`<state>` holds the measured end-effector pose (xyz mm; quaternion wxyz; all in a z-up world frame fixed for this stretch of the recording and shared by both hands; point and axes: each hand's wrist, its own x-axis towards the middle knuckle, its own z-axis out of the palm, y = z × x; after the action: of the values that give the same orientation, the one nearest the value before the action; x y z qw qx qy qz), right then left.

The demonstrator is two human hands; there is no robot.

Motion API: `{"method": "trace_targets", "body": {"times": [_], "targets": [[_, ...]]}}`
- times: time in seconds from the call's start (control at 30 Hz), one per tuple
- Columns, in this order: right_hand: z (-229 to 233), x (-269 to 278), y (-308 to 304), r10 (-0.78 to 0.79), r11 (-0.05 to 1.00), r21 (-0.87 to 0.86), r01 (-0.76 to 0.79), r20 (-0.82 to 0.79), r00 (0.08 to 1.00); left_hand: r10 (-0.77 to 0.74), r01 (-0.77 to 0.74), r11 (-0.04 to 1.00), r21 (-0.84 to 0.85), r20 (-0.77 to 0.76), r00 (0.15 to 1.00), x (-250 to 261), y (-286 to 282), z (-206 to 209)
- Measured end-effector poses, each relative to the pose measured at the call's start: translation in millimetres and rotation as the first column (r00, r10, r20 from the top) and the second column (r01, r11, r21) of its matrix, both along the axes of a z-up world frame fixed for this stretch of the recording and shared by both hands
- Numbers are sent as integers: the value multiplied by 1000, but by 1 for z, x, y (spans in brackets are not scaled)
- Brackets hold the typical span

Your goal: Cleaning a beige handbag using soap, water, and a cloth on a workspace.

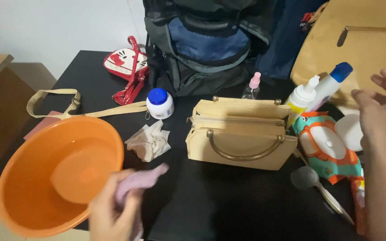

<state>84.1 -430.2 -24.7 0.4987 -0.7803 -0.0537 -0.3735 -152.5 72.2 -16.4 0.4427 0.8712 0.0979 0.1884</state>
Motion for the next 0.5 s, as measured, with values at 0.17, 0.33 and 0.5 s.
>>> {"method": "trace_targets", "body": {"times": [0.17,0.33,0.5], "targets": [[-4,49,6,-125,979,-199,36,-455,882,-187,188,982,-7,75,979,10,25,-53],[-33,74,11,-50,984,-178,-31,-432,900,-375,374,927,33,106,921,70,-37,-43],[-53,86,-19,-225,954,-263,147,-296,928,-401,392,916,87,268,876,134,-54,-64]]}}
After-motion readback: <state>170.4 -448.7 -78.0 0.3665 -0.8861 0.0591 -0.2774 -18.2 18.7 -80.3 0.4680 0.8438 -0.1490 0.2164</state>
